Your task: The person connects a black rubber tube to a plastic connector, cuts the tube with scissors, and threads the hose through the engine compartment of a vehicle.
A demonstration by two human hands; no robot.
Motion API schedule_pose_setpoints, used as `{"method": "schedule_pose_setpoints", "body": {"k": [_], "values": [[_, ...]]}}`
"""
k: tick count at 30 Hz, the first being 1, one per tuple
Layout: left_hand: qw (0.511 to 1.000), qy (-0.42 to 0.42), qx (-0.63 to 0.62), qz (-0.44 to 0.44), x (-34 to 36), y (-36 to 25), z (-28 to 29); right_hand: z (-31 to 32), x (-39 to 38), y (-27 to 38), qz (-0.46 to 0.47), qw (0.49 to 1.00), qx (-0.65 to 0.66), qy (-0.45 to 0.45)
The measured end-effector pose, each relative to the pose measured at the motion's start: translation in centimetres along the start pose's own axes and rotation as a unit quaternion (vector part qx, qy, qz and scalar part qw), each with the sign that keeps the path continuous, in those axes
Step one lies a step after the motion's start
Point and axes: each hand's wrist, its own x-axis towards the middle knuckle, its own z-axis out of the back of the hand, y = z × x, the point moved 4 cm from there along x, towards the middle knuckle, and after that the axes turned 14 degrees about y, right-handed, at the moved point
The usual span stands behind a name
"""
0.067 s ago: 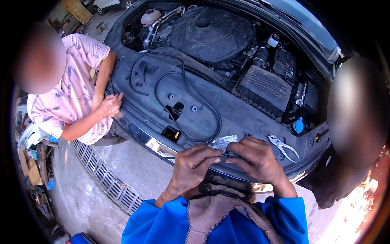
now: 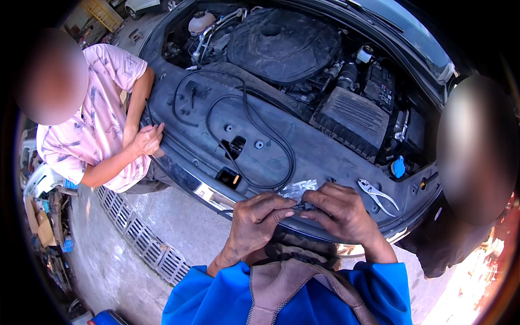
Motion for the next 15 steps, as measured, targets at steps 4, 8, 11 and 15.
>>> {"method": "schedule_pose_setpoints", "body": {"k": [4, 8, 11, 15], "values": [[0.999, -0.013, -0.040, -0.010, -0.1, -0.2, 0.0, -0.3, -0.4, -0.1, -0.019, 0.997, 0.065, -0.021], [0.999, -0.003, -0.033, -0.018, 0.1, -0.5, -0.1, -0.7, -0.8, -0.3, -0.042, 0.991, 0.116, -0.047], [0.998, -0.013, 0.013, -0.056, -0.1, -1.1, -0.2, -1.0, -1.1, -0.1, -0.057, 0.987, 0.139, -0.054], [0.995, -0.027, 0.037, -0.092, -0.3, -1.1, -0.5, -1.3, -1.5, 0.0, -0.044, 0.990, 0.117, -0.064]]}}
